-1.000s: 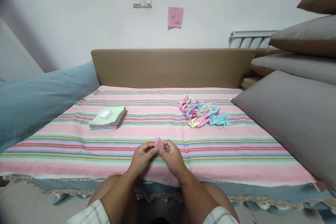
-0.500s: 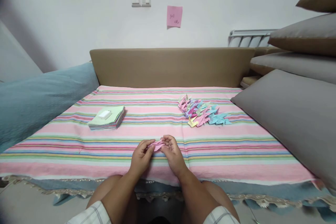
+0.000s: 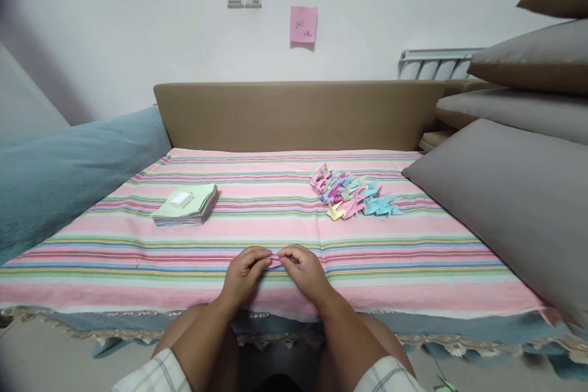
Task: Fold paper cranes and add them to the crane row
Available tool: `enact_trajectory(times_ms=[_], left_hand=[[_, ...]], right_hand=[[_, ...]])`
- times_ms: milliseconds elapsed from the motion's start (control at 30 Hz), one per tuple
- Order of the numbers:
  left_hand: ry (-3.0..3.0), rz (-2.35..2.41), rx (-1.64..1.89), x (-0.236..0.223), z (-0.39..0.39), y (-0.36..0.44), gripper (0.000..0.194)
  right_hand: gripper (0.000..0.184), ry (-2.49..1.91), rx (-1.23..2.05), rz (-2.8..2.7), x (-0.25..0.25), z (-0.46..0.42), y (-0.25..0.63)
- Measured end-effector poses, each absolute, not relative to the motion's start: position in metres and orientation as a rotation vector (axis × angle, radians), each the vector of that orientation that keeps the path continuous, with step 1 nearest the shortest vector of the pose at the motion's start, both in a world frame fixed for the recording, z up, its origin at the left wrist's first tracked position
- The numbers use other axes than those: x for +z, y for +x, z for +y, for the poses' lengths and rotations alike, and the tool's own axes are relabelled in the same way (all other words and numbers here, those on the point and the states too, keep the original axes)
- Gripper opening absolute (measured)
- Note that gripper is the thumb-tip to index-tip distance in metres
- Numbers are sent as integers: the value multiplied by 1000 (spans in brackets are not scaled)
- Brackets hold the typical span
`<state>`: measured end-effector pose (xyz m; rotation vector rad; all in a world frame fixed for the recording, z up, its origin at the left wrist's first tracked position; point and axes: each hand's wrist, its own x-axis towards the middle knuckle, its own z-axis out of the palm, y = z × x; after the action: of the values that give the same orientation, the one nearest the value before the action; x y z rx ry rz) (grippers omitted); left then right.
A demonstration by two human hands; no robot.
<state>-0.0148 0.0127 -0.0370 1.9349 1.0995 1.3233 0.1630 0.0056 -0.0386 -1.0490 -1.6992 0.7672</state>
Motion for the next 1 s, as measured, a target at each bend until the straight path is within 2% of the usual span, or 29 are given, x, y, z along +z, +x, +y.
enact_trajectory(times_ms=[233, 533, 733, 1000], left_hand=[[1936, 1033, 1276, -36, 14, -17, 13], [1818, 997, 1121, -38, 16, -22, 14], [1828, 912, 1101, -34, 16, -21, 7], [1794, 893, 1093, -35, 16, -20, 7]], right_hand=[[19, -956, 635, -1902, -34, 4, 169], [18, -996, 708, -1900, -35, 6, 172], [21, -964, 670, -1971, -34, 5, 174], [11, -989, 572, -1945, -38, 4, 169]])
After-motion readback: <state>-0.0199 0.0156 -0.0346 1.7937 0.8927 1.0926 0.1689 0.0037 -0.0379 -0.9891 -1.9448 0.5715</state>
